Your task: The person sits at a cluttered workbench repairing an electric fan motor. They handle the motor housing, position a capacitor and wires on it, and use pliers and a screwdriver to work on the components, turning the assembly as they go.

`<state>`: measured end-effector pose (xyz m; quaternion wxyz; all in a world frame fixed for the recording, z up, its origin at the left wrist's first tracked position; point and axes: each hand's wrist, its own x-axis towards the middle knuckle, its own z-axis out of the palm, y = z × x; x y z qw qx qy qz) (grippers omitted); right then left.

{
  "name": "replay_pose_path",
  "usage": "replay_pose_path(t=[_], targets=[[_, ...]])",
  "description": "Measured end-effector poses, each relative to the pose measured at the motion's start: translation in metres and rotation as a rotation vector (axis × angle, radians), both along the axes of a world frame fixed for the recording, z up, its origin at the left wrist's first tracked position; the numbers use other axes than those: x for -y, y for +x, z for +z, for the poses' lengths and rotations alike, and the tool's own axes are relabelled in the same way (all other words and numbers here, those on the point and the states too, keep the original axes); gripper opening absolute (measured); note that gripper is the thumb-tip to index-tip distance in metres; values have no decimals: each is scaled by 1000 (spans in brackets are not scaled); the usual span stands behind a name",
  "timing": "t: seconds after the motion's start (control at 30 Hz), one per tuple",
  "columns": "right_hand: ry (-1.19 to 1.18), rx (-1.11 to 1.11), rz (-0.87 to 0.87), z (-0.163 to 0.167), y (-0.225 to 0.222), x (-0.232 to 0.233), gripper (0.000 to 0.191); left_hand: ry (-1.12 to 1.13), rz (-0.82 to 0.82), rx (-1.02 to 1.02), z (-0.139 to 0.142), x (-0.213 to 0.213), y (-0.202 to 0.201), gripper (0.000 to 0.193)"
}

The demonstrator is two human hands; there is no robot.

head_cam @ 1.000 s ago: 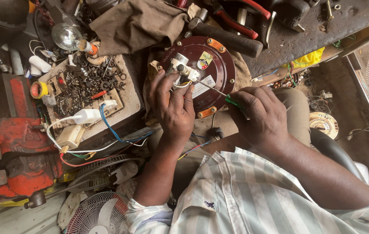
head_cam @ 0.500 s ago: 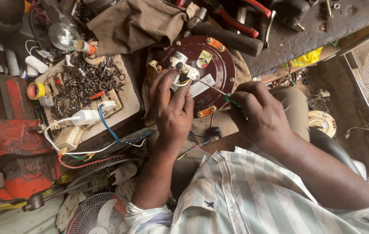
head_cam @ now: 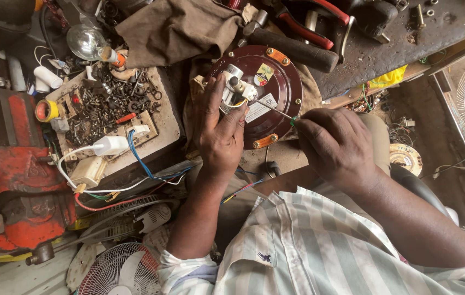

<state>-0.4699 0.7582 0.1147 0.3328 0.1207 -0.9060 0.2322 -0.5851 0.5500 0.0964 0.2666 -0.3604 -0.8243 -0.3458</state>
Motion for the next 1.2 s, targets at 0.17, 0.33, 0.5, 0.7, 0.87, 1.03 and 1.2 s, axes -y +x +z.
replay_pose_path(t=[0.17, 0.33, 0.5, 0.7, 0.87, 1.03, 1.2], targets=[[131, 0, -100, -2, 2, 0, 42, 19, -31, 81, -6, 2, -4, 13], [-66, 193, -119, -7, -5, 2, 33, 37, -38, 110, -7, 4, -6, 12], [-217, 223, -92, 2, -5, 10, 31, 68, -36, 100, 1, 6, -7, 14], [54, 32, -126, 11, -5, 18, 25, 96, -39, 95, 6, 8, -7, 12], [-111, 285, -193, 13, -11, 18, 27, 96, -42, 105, 6, 9, -8, 14], [-223, 132, -154, 19, -10, 24, 18, 105, -46, 97, 6, 9, -12, 12], [37, 219, -266, 18, -16, 22, 15, 134, -58, 88, 5, 9, -14, 12]])
